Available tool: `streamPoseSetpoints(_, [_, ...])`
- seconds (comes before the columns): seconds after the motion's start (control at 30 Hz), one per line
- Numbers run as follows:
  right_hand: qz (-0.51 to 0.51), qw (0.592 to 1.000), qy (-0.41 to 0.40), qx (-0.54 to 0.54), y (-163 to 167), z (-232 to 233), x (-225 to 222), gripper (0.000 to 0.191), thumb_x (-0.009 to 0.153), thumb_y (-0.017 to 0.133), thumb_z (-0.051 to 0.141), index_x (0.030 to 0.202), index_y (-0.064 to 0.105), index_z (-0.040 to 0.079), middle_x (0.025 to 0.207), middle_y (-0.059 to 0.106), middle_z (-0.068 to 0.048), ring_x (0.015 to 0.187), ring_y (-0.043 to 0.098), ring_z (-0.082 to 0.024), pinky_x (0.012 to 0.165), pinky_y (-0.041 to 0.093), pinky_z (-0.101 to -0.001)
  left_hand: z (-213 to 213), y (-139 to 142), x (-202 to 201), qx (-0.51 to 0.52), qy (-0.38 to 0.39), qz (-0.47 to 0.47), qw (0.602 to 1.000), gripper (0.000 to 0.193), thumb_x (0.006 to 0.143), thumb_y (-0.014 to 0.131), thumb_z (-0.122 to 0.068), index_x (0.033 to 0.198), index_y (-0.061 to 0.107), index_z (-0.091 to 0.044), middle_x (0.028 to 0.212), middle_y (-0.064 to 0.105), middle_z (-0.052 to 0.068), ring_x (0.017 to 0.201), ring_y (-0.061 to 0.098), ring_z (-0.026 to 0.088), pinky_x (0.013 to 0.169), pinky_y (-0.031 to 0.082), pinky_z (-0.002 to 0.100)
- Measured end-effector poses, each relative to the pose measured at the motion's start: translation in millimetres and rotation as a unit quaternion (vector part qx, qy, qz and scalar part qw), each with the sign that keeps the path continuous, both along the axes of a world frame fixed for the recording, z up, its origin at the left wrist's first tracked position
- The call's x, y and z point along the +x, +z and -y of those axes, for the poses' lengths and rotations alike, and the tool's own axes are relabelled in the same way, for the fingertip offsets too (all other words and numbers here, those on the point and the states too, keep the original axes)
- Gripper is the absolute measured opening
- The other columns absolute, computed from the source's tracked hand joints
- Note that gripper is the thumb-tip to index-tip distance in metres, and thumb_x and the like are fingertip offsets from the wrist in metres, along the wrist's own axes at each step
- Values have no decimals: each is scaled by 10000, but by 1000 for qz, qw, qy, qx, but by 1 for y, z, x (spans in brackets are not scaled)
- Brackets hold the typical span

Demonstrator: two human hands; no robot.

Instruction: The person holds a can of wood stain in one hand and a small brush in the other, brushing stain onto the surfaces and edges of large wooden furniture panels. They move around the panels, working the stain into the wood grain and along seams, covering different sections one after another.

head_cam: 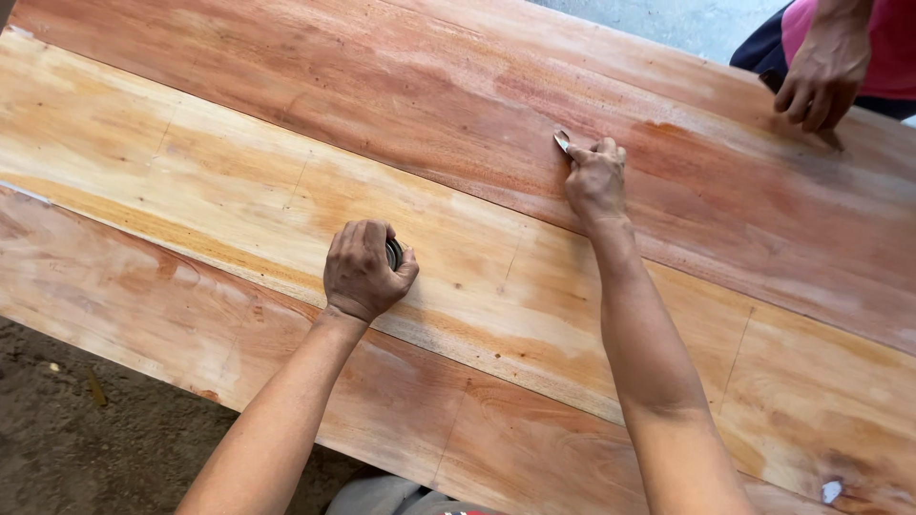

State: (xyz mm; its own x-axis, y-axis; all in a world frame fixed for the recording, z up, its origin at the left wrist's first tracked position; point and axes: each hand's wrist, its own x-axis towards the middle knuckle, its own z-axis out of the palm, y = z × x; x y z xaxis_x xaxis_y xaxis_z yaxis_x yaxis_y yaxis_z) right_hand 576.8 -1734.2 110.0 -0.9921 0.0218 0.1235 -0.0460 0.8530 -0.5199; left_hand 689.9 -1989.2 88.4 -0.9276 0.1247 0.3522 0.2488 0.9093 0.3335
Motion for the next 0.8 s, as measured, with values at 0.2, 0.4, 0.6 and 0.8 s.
streamPoseSetpoints(0.2, [27, 999, -41, 7, 4, 10, 0, 247, 1045, 599, 164, 1183, 779, 67, 1090, 586, -159, 1043, 501, -288, 945, 465, -399, 1, 5, 1, 2, 3, 2, 1000, 331, 798, 741, -247, 978, 528, -68, 807, 595, 114, 801, 611, 298, 754, 514, 437])
streamPoseSetpoints(0.4, [90, 994, -53, -31, 5, 18, 2, 280, 1028, 570, 179, 1209, 759, 79, 1094, 552, -126, 1033, 481, -253, 919, 476, -366, 1, 6, -1, 0, 0, 10, 1000, 329, 807, 739, -242, 987, 523, -71, 803, 592, 110, 788, 610, 282, 740, 520, 432])
streamPoseSetpoints(0.6, [-2, 999, -38, 17, 6, 22, 3, 275, 1032, 599, 163, 1244, 770, 120, 1055, 554, -134, 999, 484, -270, 898, 467, -367, 1, 5, 0, 1, 1, 8, 1000, 335, 807, 741, -240, 996, 520, -72, 819, 596, 109, 802, 612, 286, 745, 520, 431])
streamPoseSetpoints(0.8, [98, 993, -59, -34, 1, 12, -6, 246, 1006, 637, 206, 1188, 793, 151, 1059, 563, -90, 1015, 529, -219, 922, 513, -341, 1, 7, 0, 5, 0, 5, 1000, 340, 802, 746, -253, 982, 516, -79, 824, 598, 111, 813, 614, 294, 754, 516, 437])
